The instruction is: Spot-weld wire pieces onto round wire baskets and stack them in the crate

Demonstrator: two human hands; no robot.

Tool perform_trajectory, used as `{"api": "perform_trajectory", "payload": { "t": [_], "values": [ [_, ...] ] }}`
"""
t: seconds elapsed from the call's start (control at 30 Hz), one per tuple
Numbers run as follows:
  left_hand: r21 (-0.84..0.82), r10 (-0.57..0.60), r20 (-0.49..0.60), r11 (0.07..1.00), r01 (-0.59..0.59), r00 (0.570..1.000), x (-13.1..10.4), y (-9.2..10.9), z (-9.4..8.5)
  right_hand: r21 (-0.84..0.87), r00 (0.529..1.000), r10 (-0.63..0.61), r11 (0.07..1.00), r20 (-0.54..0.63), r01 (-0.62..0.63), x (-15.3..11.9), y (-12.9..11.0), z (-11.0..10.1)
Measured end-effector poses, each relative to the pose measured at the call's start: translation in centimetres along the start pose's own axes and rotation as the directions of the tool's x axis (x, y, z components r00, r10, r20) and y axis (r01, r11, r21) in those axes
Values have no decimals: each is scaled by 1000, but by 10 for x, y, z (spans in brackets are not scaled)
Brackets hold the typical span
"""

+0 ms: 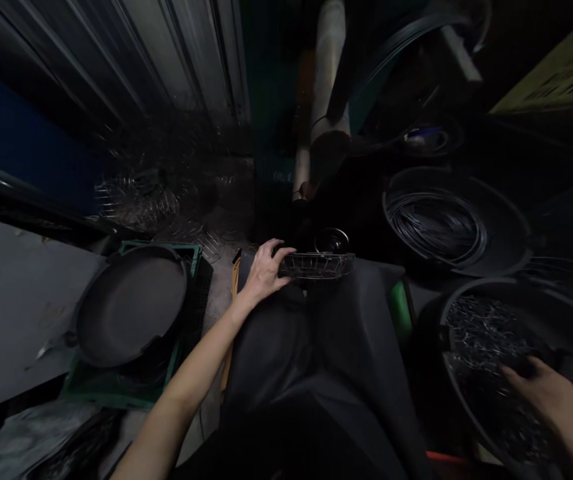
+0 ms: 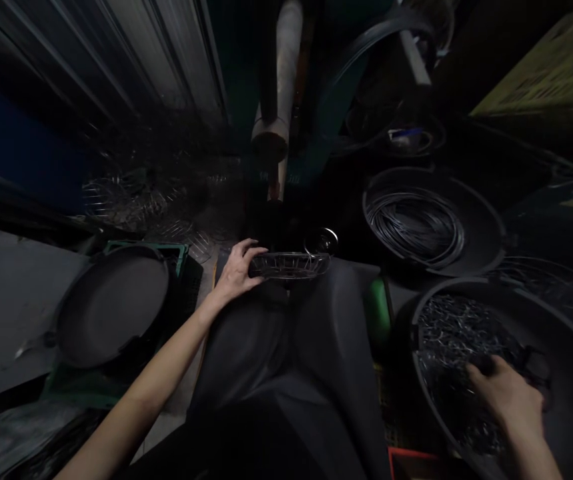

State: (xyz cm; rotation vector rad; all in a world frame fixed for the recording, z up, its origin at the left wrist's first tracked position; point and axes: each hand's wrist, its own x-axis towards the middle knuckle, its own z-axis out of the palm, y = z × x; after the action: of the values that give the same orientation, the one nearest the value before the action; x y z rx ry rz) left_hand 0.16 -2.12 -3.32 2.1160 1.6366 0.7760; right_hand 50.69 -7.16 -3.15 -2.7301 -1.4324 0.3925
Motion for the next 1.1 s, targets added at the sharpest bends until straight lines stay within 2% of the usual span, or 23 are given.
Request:
{"api": "perform_trajectory", "payload": {
  "t": [0.07,0.17,0.3,0.43,0.53,0.6,0.67,0.7,0.83,0.93,1.1],
  "values": [
    [1,-44,14,999,44,999,-1,2,3,54,998,39,998,56,-42,-17,-25,-13],
    [15,-60,-4,998,60,998,3,12,2,298,999,-18,954,27,9,-54,-77,-23],
    [147,22,9,989,-23,1000,13,31,-9,678,980,-176,732,98,64,-96,-145,-21],
    [217,46,31,975,-52,998,15,37,-8,831,914,-376,549,152,88,-121,-205,-12],
    [206,50,40,977,-57,998,10,35,-4,910,848,-486,415,212,11,-131,-246,2],
    [222,55,59,973,-67,997,7,35,-4,928,811,-533,372,241,-31,-135,-267,13],
    [264,50,65,962,-66,997,6,36,-4,926,799,-549,377,244,-24,-136,-282,25],
    [283,47,65,957,-64,997,6,37,-5,920,809,-543,392,226,6,-136,-287,30],
    [303,41,82,951,-64,996,8,41,-6,831,861,-504,503,62,235,-135,-296,42],
    [277,34,77,959,-54,996,9,41,-3,761,849,-527,529,-52,375,-137,-297,45],
    [206,21,7,978,-22,1000,7,40,5,708,813,-541,486,-218,513,-141,-299,52]
  ]
}}
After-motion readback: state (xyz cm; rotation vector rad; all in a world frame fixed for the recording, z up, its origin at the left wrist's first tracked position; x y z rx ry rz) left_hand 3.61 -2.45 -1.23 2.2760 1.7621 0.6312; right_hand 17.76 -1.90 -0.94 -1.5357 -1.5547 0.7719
